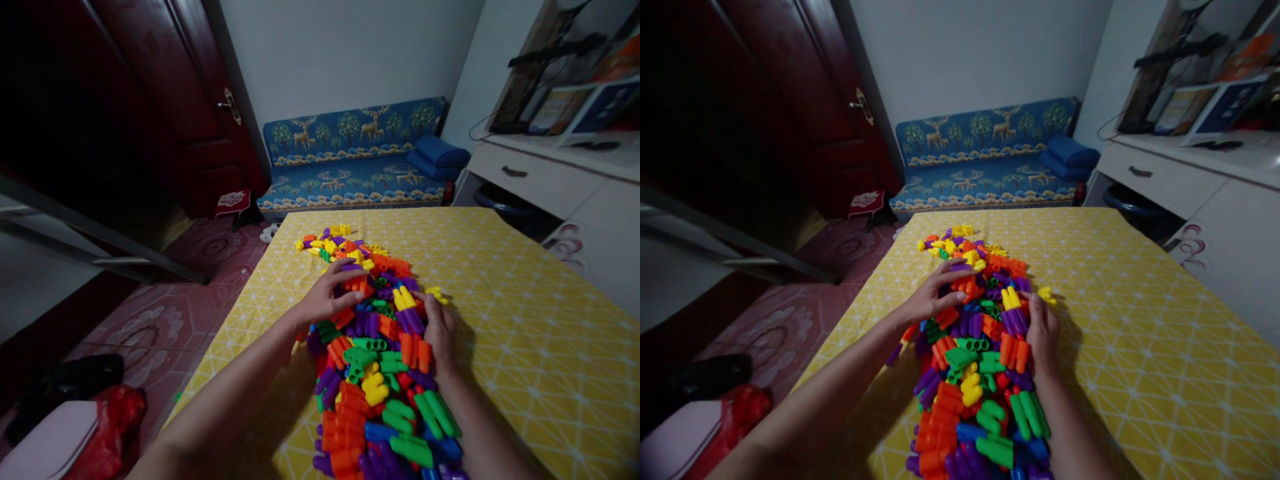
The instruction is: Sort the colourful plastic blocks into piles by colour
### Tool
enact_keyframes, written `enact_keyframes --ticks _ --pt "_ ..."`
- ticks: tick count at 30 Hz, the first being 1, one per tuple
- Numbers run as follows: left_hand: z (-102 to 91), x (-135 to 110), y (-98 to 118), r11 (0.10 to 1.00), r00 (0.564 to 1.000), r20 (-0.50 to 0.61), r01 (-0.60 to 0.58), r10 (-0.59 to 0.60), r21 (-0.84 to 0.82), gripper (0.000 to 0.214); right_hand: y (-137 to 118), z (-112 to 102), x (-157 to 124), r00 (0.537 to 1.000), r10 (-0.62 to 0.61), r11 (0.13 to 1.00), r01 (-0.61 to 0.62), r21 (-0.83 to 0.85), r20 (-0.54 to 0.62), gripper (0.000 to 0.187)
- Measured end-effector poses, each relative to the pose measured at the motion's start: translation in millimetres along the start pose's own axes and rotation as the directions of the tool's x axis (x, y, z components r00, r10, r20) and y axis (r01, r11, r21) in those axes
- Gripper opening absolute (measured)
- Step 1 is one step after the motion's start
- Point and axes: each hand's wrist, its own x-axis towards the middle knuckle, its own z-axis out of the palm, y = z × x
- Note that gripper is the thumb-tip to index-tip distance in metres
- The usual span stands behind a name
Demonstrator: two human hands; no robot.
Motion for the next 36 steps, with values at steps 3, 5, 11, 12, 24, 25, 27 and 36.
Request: enact_keyframes --ticks 3,5,11,12,24,25,27,36 --pt "3.3 -3 30 0.989 0.983 0.171 -0.086 0.064 0.125 0.050 -1 -1 -1 0.999 0.000 1.000 0.001 0.011 -0.033 0.047" --pt "2.8 -1 40 0.980 0.961 0.262 -0.130 0.087 0.152 0.052 -3 -2 -2 1.000 -0.006 1.000 0.006 0.007 -0.023 0.047" --pt "-21.0 33 -13 0.999 0.999 -0.054 -0.005 0.007 0.042 0.034 -5 -5 -3 1.000 -0.023 0.997 0.023 -0.075 0.003 0.049" --pt "-27.8 41 -33 0.997 0.986 -0.163 0.033 -0.021 0.073 0.035 -5 -5 -3 1.000 -0.025 0.997 0.024 -0.079 -0.005 0.049" --pt "-54.2 110 -182 0.903 0.951 -0.156 0.302 -0.266 0.305 0.046 -23 -7 -8 1.000 -0.007 0.970 0.003 -0.242 -0.013 0.043" --pt "-49.4 108 -177 0.913 0.959 -0.140 0.278 -0.246 0.299 0.045 -23 -6 -8 1.000 0.001 0.973 -0.004 -0.232 -0.016 0.043" --pt "-40.1 101 -161 0.933 0.976 -0.091 0.218 -0.200 0.287 0.046 -20 -5 -8 1.000 0.007 0.978 -0.011 -0.208 -0.022 0.043" --pt "-24.4 64 -111 0.955 0.982 0.127 0.102 -0.142 0.279 0.061 -30 -15 5 0.911 -0.390 0.863 0.412 -0.293 0.132 0.029"
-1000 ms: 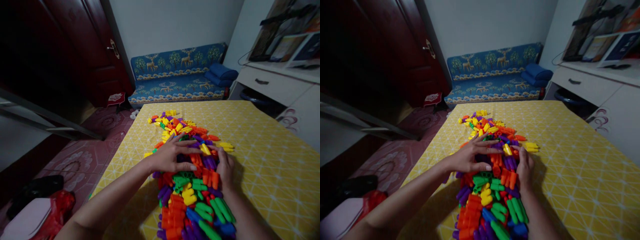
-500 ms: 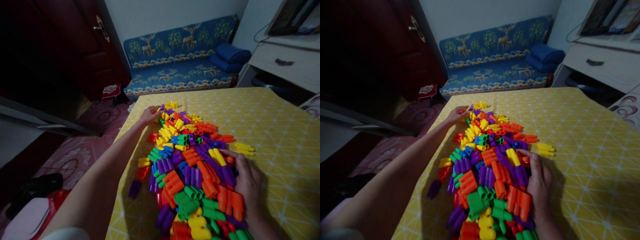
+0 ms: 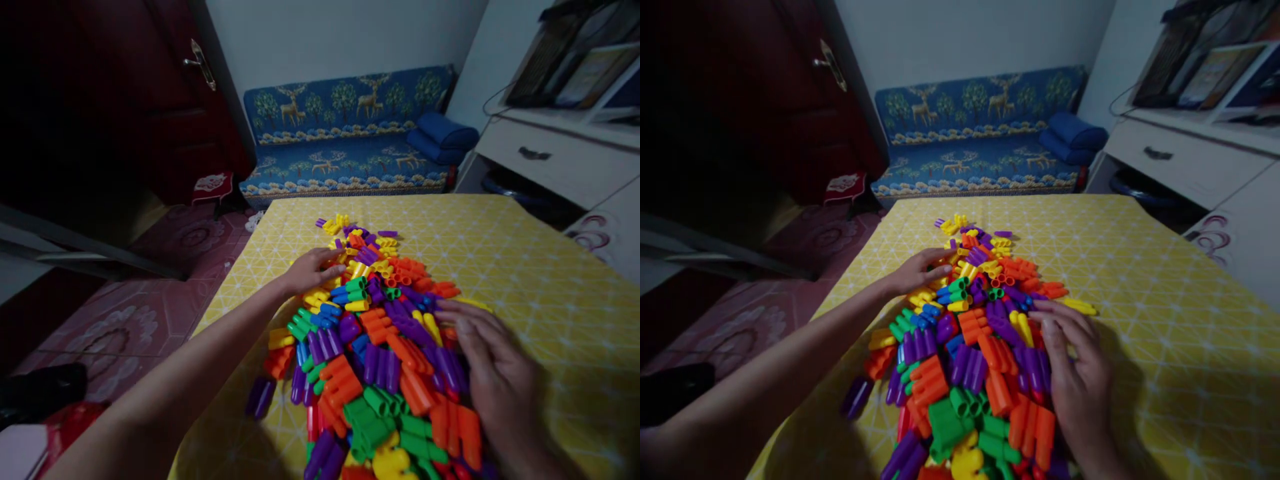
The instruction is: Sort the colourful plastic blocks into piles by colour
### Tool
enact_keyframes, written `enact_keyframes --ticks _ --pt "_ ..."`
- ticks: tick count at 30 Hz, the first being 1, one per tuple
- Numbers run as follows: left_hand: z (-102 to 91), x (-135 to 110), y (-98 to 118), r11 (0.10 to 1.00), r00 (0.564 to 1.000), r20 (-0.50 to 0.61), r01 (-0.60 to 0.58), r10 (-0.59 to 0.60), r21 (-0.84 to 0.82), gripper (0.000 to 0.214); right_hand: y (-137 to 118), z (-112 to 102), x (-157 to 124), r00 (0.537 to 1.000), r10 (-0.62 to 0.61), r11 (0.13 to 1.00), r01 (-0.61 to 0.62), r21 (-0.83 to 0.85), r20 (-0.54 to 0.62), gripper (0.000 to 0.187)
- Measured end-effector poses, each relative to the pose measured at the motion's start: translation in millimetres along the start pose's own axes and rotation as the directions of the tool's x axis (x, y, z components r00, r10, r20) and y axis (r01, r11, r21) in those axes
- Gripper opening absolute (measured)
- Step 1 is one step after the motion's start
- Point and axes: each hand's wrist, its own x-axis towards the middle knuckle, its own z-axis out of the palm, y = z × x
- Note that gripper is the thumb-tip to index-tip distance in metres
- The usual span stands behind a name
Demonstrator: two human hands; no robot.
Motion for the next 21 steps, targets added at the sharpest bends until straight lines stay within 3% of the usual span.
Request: enact_keyframes --ticks 2,4,7,9,12,14,17,21 --pt "4.7 -3 0 1.000 0.999 -0.050 0.011 -0.012 -0.018 0.058 -8 3 33 0.990 -0.116 0.993 0.117 -0.010 0.079 0.022" --pt "10.4 -5 0 0.999 0.993 -0.114 0.040 -0.043 -0.025 0.056 -15 24 78 0.959 -0.171 0.985 0.174 0.005 0.225 0.020" --pt "17.1 -6 1 0.997 0.977 -0.199 0.071 -0.072 -0.011 0.053 -23 88 145 0.843 -0.234 0.959 0.282 -0.028 0.484 0.020" --pt "18.9 -7 2 0.997 0.971 -0.228 0.070 -0.071 -0.016 0.052 -26 140 177 0.753 -0.260 0.896 0.422 -0.140 0.605 0.033" --pt "18.4 -9 3 0.998 0.969 -0.242 0.038 -0.048 -0.046 0.049 -27 206 198 0.644 -0.180 0.768 0.564 -0.303 0.743 0.057" --pt "17.6 -11 3 0.997 0.968 -0.249 0.007 -0.025 -0.071 0.047 -22 233 199 0.593 -0.073 0.707 0.598 -0.377 0.802 0.067" --pt "18.1 -14 1 0.993 0.968 -0.252 -0.036 0.007 -0.109 0.045 -7 249 194 0.525 0.025 0.684 0.612 -0.398 0.851 0.065" --pt "20.9 -14 -2 0.987 0.965 -0.260 -0.060 0.019 -0.152 0.040 4 239 192 0.494 -0.080 0.694 0.651 -0.307 0.866 0.032"
